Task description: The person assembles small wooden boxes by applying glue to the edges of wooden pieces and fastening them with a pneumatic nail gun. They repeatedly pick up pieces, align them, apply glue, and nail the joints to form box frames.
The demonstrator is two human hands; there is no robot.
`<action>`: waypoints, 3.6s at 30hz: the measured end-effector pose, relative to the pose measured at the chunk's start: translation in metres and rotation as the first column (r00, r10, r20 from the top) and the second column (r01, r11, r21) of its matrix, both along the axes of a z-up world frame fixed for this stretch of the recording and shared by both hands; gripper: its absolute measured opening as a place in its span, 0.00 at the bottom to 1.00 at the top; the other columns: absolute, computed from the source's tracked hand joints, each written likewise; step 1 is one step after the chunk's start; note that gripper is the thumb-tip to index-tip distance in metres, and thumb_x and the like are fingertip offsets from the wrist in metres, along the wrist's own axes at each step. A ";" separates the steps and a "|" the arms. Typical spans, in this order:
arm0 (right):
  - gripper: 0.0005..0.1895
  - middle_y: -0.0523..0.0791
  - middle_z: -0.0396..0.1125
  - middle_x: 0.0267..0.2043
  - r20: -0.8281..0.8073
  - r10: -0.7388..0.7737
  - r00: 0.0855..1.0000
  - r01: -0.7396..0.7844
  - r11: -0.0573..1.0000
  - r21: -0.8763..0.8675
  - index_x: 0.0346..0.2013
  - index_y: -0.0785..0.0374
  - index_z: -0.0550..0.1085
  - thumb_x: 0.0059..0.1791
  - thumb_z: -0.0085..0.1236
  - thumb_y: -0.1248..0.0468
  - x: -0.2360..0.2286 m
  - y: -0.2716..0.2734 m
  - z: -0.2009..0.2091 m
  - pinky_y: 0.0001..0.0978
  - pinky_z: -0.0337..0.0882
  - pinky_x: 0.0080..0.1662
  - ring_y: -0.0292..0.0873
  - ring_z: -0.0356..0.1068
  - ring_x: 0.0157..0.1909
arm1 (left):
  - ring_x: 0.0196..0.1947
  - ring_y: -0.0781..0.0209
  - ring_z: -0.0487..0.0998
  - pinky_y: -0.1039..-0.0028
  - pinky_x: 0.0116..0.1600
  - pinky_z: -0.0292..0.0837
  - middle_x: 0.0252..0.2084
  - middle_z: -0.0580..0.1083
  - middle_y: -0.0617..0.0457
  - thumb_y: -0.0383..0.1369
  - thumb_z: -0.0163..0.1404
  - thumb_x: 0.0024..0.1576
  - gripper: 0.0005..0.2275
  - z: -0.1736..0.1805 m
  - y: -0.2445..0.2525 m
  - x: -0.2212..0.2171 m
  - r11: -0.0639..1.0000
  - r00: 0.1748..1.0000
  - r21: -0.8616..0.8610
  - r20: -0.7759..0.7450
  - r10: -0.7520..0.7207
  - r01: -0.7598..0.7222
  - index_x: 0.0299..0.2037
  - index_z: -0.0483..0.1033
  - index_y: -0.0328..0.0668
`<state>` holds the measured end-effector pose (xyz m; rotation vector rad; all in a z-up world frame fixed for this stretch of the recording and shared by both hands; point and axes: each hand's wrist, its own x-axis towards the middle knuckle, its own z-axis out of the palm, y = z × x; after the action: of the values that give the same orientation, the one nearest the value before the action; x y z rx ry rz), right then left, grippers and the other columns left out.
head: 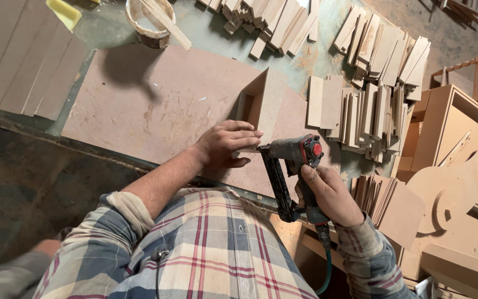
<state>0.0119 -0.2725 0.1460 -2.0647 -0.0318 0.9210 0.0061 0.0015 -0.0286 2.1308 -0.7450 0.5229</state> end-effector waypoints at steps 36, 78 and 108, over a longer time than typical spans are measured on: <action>0.32 0.46 0.69 0.53 0.213 -0.338 0.917 0.150 0.785 0.601 0.69 0.58 0.62 0.50 0.60 0.69 -0.019 -0.013 -0.180 0.32 0.75 0.49 0.40 0.72 0.52 | 0.48 0.60 0.78 0.67 0.55 0.75 0.49 0.77 0.46 0.27 0.51 0.62 0.20 -0.176 0.019 -0.023 0.271 0.444 -0.744 -0.605 -0.661 -0.611 0.63 0.66 0.25; 0.14 0.45 0.76 0.39 0.890 0.039 0.455 -0.171 0.984 0.045 0.48 0.62 0.79 0.48 0.68 0.71 0.000 0.048 -0.127 0.30 0.76 0.39 0.40 0.77 0.37 | 0.31 0.51 0.82 0.63 0.42 0.80 0.37 0.79 0.38 0.31 0.51 0.56 0.31 0.067 -0.026 -0.051 0.995 0.765 -0.064 -0.643 0.015 -0.073 0.71 0.59 0.31; 0.18 0.50 0.71 0.38 0.946 0.209 0.248 -0.241 0.959 -0.149 0.55 0.70 0.75 0.50 0.56 0.75 0.000 0.034 -0.154 0.39 0.73 0.41 0.48 0.72 0.38 | 0.33 0.61 0.79 0.72 0.37 0.76 0.32 0.77 0.54 0.27 0.52 0.61 0.04 0.048 -0.014 -0.016 0.937 0.976 0.311 0.193 0.104 -0.161 0.37 0.80 0.37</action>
<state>0.0119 -0.2385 -0.0084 -2.3102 -1.0330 -0.3766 -0.0099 -0.0125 0.0194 2.4790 -0.8342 0.7059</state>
